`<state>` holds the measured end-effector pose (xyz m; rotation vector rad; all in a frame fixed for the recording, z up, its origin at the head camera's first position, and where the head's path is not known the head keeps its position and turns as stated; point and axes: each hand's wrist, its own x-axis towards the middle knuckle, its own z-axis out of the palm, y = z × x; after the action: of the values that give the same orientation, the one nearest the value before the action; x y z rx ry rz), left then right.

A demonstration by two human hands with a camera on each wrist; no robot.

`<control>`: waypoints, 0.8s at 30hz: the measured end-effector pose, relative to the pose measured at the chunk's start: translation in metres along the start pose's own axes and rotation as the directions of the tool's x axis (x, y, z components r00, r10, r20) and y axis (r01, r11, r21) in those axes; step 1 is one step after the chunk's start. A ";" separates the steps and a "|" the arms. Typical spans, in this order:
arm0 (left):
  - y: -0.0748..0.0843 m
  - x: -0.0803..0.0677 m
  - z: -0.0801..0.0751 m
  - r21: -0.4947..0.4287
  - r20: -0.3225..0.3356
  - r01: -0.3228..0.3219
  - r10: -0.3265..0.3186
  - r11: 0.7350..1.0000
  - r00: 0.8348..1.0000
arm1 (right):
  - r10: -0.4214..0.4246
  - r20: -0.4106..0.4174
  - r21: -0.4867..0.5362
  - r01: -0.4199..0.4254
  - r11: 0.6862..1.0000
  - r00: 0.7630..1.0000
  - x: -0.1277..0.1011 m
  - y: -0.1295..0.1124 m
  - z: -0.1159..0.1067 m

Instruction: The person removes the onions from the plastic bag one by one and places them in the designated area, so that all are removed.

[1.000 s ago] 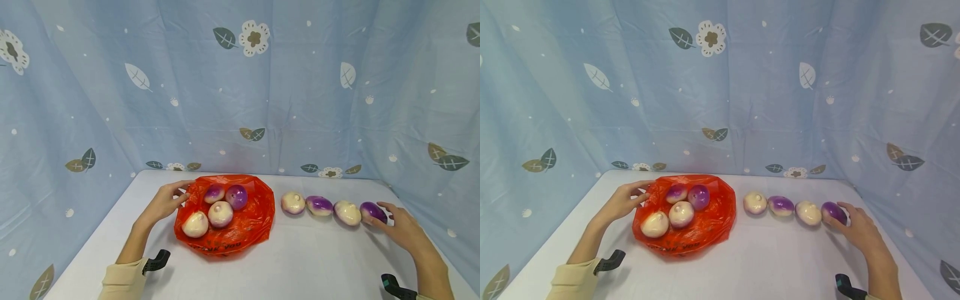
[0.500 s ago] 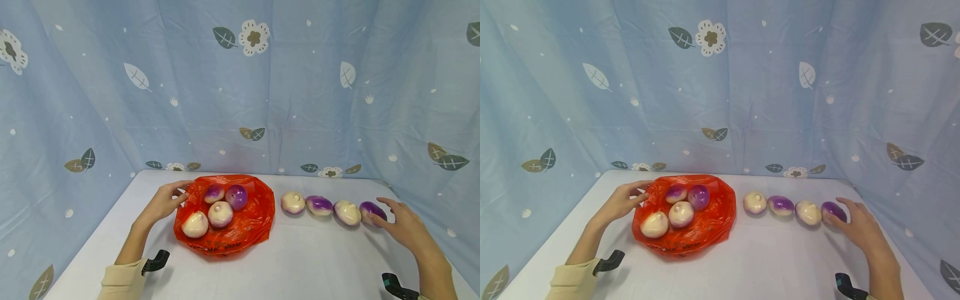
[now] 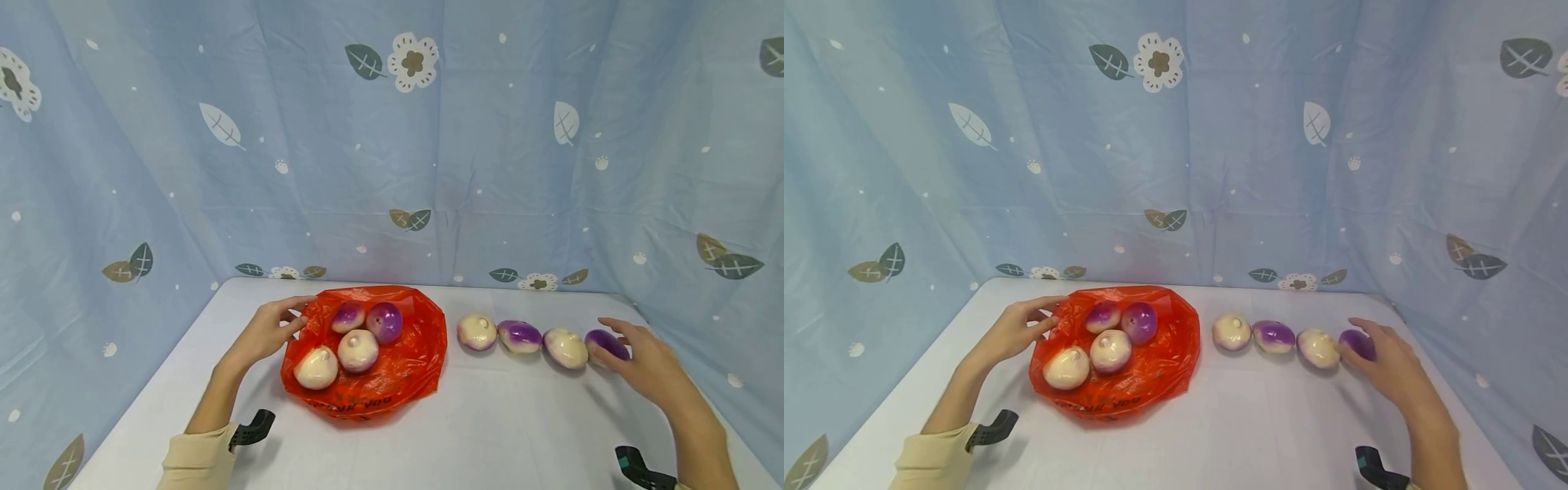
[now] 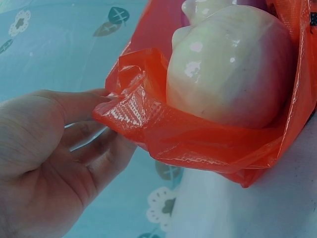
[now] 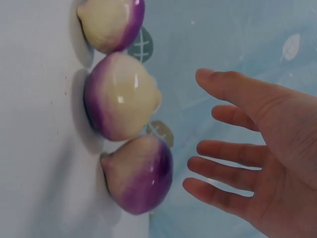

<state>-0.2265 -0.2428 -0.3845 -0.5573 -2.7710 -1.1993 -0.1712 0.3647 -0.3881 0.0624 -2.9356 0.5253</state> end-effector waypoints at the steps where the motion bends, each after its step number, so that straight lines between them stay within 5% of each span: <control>1: 0.000 0.000 0.000 0.000 0.000 0.000 0.000 1.000 1.000 | -0.007 -0.001 0.004 0.007 1.000 1.000 0.000 -0.003 0.000; 13: 0.000 0.000 0.000 0.001 0.001 0.004 -0.004 1.000 1.000 | -0.161 -0.107 0.017 0.164 0.986 0.981 0.001 -0.029 0.008; 24: 0.001 -0.002 -0.001 -0.002 0.000 0.005 -0.005 1.000 1.000 | -0.163 -0.008 0.053 0.163 0.985 0.987 0.002 -0.057 0.015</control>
<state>-0.2244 -0.2431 -0.3833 -0.5508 -2.7733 -1.2032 -0.1715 0.3060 -0.3821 0.3057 -2.8793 0.5776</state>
